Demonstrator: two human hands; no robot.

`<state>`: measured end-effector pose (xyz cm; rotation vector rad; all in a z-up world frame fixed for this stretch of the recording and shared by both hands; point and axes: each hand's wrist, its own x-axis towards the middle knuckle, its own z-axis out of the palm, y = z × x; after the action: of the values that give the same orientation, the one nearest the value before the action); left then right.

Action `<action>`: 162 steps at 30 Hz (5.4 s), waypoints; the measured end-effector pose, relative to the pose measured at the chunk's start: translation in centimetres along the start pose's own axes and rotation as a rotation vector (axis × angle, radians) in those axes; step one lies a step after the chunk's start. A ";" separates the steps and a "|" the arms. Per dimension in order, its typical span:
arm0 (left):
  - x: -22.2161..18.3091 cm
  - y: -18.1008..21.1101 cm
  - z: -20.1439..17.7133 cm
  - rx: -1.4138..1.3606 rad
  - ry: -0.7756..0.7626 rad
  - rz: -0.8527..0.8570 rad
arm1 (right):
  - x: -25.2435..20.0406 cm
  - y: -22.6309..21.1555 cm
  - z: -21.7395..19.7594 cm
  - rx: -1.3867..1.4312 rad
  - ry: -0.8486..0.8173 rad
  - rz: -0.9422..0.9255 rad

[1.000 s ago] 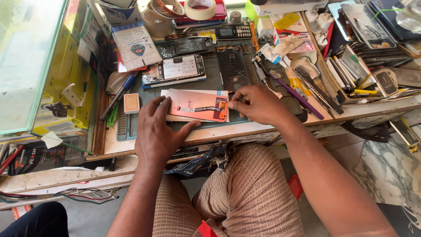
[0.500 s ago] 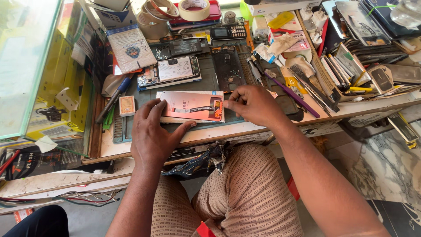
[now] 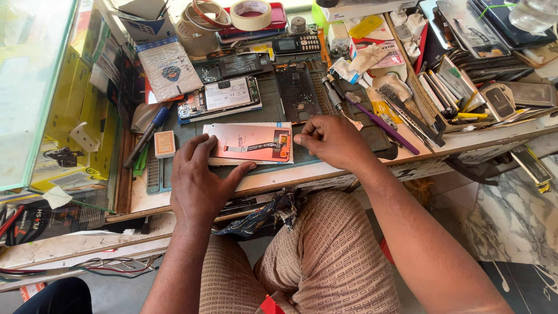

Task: The person is repairing a smartphone while sitting on the floor. They handle the phone's internal components, including the battery and motherboard, and use a small tool to manipulate parts. They also handle a new screen assembly, peeling off protective films and preparing it for installation.

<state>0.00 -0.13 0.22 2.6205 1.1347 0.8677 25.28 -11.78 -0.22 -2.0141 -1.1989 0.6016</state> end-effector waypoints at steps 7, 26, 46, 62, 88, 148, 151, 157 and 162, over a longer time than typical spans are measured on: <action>-0.2 -0.2 0.1 -0.042 0.062 0.023 | 0.4 -0.5 -1.3 0.175 -0.030 0.048; 0.3 0.0 -0.3 -0.049 0.053 0.068 | 22.5 -6.2 0.7 -0.097 0.278 -0.704; 0.3 -0.8 0.0 -0.083 0.058 0.054 | 25.4 -7.1 -0.3 0.949 0.151 -0.407; -8.8 5.1 -2.9 -1.033 -0.116 0.142 | -15.3 1.3 2.0 1.377 -0.028 -0.212; -15.3 9.4 -0.9 -1.048 -0.249 -0.198 | -21.7 3.8 6.1 1.137 -0.110 0.049; -14.6 9.2 -2.9 -0.844 -0.461 0.028 | -24.1 1.3 1.9 0.454 0.165 -0.230; -14.1 10.1 -4.1 -0.774 -0.359 0.037 | -24.0 0.7 1.7 0.453 0.195 -0.320; -13.1 11.6 -7.8 -0.566 -0.116 0.199 | -25.1 -2.7 -0.2 0.234 0.375 -0.595; -13.0 11.8 -10.4 -0.524 -0.033 0.396 | -26.3 -4.8 -2.0 0.380 0.457 -0.638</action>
<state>-5.69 -18.52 7.17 2.4152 0.3075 1.0152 11.90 -34.21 5.66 -1.2540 -1.2320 0.0331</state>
